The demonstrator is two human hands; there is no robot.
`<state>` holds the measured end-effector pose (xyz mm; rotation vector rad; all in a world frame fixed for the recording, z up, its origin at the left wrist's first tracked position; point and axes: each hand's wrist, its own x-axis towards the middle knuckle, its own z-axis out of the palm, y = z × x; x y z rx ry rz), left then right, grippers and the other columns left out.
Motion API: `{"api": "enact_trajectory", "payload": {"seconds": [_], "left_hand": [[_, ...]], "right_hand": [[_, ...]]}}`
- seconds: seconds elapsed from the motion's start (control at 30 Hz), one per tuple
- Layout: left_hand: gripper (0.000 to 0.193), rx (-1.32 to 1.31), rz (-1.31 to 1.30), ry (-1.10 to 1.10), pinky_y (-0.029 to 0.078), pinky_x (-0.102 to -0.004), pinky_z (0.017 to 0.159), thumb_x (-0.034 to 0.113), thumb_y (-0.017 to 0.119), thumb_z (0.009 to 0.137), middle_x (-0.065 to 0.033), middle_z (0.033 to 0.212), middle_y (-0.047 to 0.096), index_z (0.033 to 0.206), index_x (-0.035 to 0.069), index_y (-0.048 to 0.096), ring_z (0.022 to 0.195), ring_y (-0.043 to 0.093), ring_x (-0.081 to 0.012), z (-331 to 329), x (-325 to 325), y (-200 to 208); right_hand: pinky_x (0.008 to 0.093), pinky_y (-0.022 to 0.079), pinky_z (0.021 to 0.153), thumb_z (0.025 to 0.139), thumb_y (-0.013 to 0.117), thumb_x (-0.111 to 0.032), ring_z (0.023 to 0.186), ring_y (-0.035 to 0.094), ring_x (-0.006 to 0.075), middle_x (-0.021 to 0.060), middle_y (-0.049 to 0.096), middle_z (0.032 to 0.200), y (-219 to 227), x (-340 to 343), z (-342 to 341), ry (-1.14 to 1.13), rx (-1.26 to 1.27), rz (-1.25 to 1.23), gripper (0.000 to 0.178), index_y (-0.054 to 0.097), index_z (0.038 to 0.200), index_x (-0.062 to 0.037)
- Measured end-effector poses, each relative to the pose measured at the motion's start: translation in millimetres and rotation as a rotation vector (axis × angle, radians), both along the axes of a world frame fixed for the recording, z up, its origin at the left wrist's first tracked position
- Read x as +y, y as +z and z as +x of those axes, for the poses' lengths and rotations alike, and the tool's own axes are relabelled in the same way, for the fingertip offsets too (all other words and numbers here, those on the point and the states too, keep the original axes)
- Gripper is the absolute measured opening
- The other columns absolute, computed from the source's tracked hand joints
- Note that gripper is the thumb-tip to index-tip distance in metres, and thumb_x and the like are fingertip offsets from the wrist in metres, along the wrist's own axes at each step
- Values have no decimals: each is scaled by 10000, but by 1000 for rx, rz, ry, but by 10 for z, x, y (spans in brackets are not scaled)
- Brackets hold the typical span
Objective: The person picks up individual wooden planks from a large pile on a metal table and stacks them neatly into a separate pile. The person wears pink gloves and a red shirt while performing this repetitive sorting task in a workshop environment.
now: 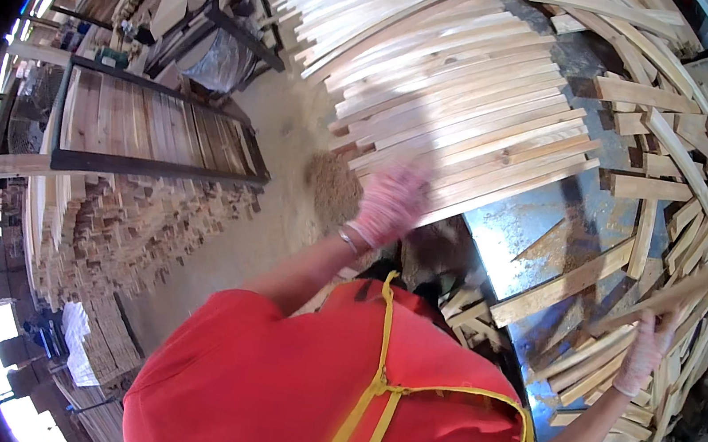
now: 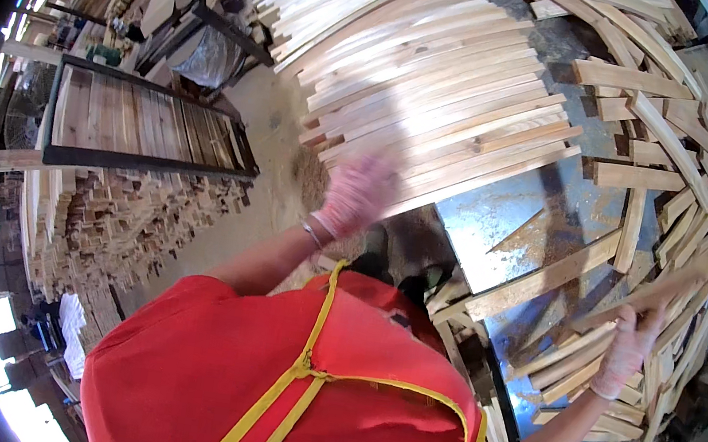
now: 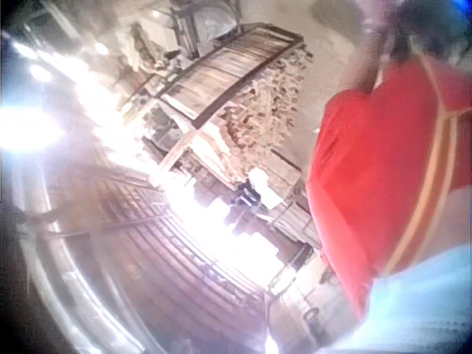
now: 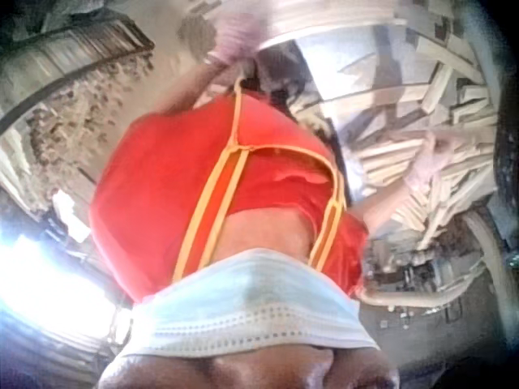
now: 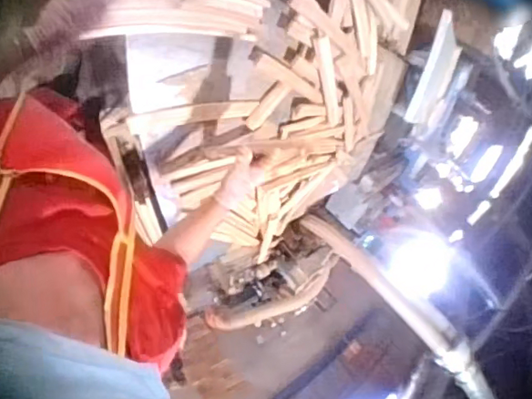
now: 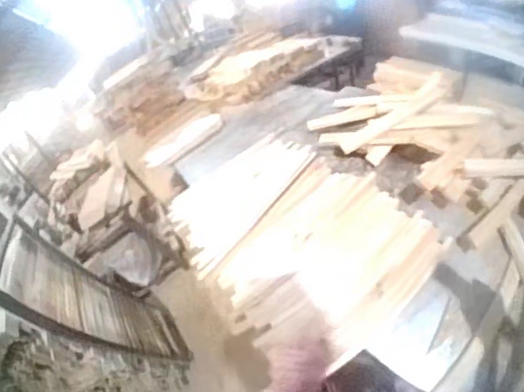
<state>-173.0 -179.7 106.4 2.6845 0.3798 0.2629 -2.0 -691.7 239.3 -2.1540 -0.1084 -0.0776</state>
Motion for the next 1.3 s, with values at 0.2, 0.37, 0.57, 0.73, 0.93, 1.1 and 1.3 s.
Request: {"api": "enact_trajectory", "payload": {"seconds": [0.2,0.37,0.57,0.73,0.93,1.1,1.3], "left_hand": [[566,-185,-231,620,503,-437,1054,391,751,926,-203,1318,682,1354,27,680,1180,646,-345,-612,1251,-444],[426,-186,-1331,728,515,-355,858,372,756,965,-82,1087,711,1230,41,713,948,650,-196,-318,1761,-414],[337,-142,-1288,698,462,-339,747,299,647,959,-15,866,607,1138,23,715,801,562,-164,-178,1392,-468],[495,464,-1195,231,573,-317,766,361,739,989,-76,1073,737,1349,23,701,865,691,-145,-909,758,-295],[549,495,-692,-84,548,-389,1054,396,693,995,-169,1370,719,1429,61,660,1238,696,-289,95,768,181],[540,315,-425,-130,564,-461,930,586,650,971,-212,1082,756,1208,108,736,1049,713,-425,1567,532,216],[974,482,-199,-41,510,-468,1080,692,691,875,-282,1387,622,1510,-28,524,1273,633,-424,2080,-248,27]], "right_hand": [[407,508,1052,1127,562,-374,1130,629,232,112,687,1159,-288,908,-96,-300,226,663,402,642,1272,-8],[356,565,715,1058,612,-471,797,654,206,99,694,931,-1422,2099,-145,-242,830,350,430,692,1119,-53],[322,580,704,1013,728,-397,822,682,159,76,702,1002,-1847,2530,-98,-101,785,407,463,653,1324,-62],[353,521,990,1015,742,-302,1246,590,236,165,564,1451,-1765,2342,-47,-320,506,354,733,417,1596,5],[351,519,1010,1027,687,-246,1148,638,240,138,679,1324,-1804,1991,171,-254,555,450,576,513,1493,46],[422,541,985,1016,675,-413,1132,703,339,214,732,1284,-1969,1727,552,-181,413,200,636,583,1422,68],[448,530,998,910,774,-559,1122,722,407,298,746,1190,-1481,2026,714,-68,539,-124,762,659,1306,81]]}}
